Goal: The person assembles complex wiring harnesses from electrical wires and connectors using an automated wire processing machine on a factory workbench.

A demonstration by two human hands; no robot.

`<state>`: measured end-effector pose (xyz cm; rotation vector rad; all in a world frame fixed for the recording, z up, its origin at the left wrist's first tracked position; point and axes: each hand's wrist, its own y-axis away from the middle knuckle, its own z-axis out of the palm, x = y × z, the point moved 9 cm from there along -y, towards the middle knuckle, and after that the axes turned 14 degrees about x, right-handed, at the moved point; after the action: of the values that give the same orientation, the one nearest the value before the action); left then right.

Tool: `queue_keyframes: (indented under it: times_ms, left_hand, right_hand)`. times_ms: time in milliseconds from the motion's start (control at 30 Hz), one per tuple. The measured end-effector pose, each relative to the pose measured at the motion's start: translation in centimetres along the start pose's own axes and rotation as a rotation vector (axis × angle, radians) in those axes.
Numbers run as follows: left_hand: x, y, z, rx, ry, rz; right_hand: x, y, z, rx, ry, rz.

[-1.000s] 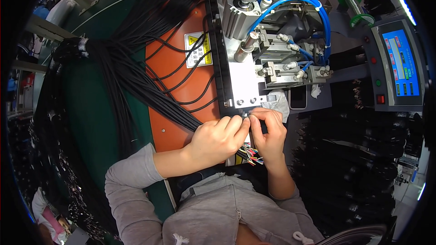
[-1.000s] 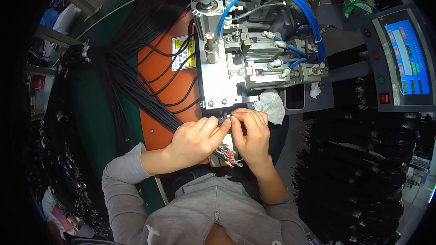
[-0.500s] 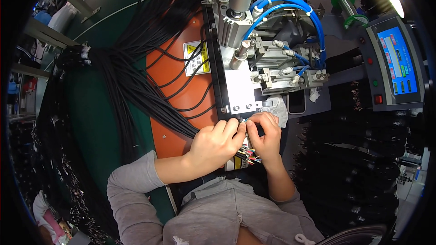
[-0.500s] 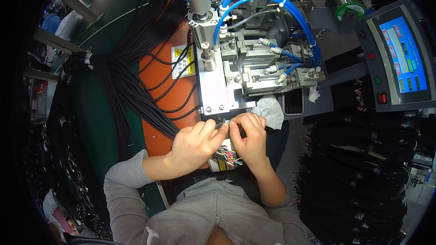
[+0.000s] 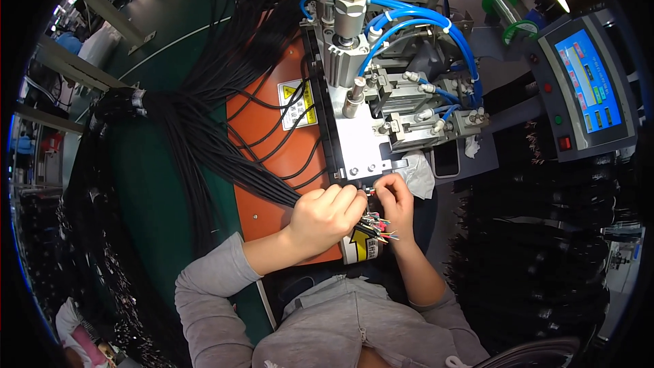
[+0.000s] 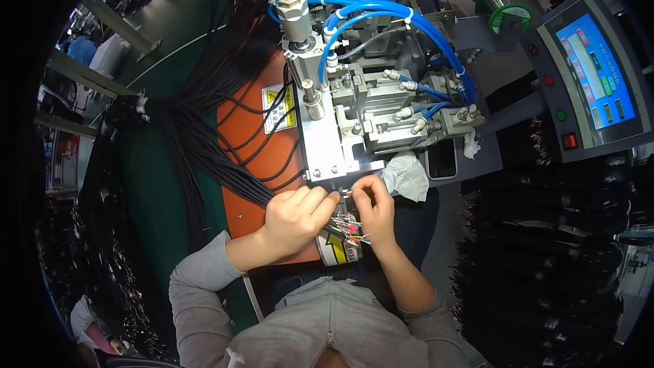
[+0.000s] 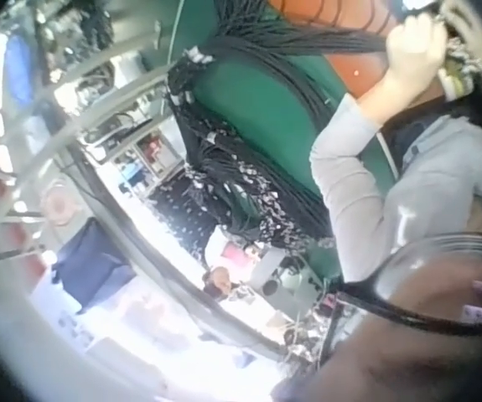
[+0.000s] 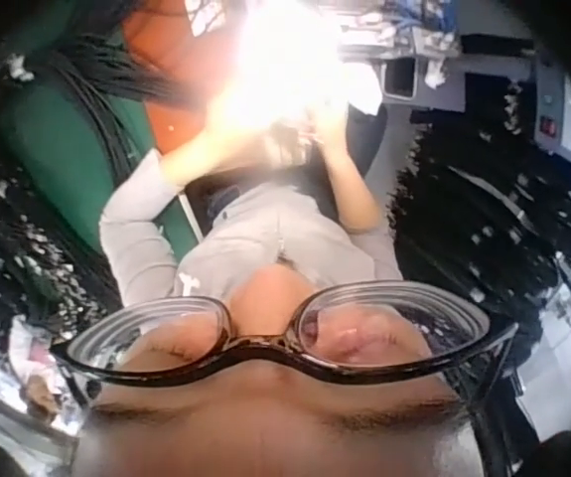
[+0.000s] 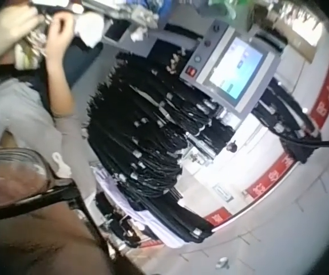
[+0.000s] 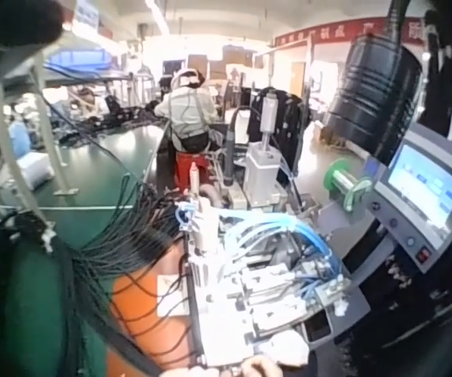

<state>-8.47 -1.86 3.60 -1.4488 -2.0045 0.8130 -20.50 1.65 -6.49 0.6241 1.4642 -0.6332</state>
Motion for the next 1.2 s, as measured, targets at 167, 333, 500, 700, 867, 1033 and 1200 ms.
queue_keyframes:
  times_ms: [167, 333, 500, 700, 867, 1033, 1200]
  left_hand:
    - [-0.4, -0.1, -0.5, -0.061, -0.012, -0.076]
    - [0.0, 0.6, -0.7, -0.120, -0.100, -0.044]
    - [0.0, 0.6, -0.1, -0.220, -0.231, -0.020]
    - [-1.3, 0.4, -0.3, -0.193, 0.114, -0.107]
    - [-1.0, 0.9, 0.2, -0.187, 0.170, -0.099]
    - [-0.1, -0.2, -3.0, 0.171, 0.230, 0.090]
    - [-0.7, -0.8, -3.0, 0.114, 0.265, 0.074]
  right_hand:
    - [-0.7, 0.0, 0.3, 0.028, 0.010, -0.115]
    - [2.1, -0.1, 0.8, -0.011, -0.259, 0.233]
    - [-3.4, -0.9, -1.2, 0.086, -0.086, -0.329]
    - [-8.7, 2.3, 3.1, -0.577, 0.120, -0.771]
    - [-8.7, 2.3, 1.9, -0.436, 0.107, -0.801]
    - [-8.4, 1.7, 0.5, -0.188, 0.086, -0.680]
    - [-8.7, 1.0, 1.1, -0.143, 0.012, -0.514]
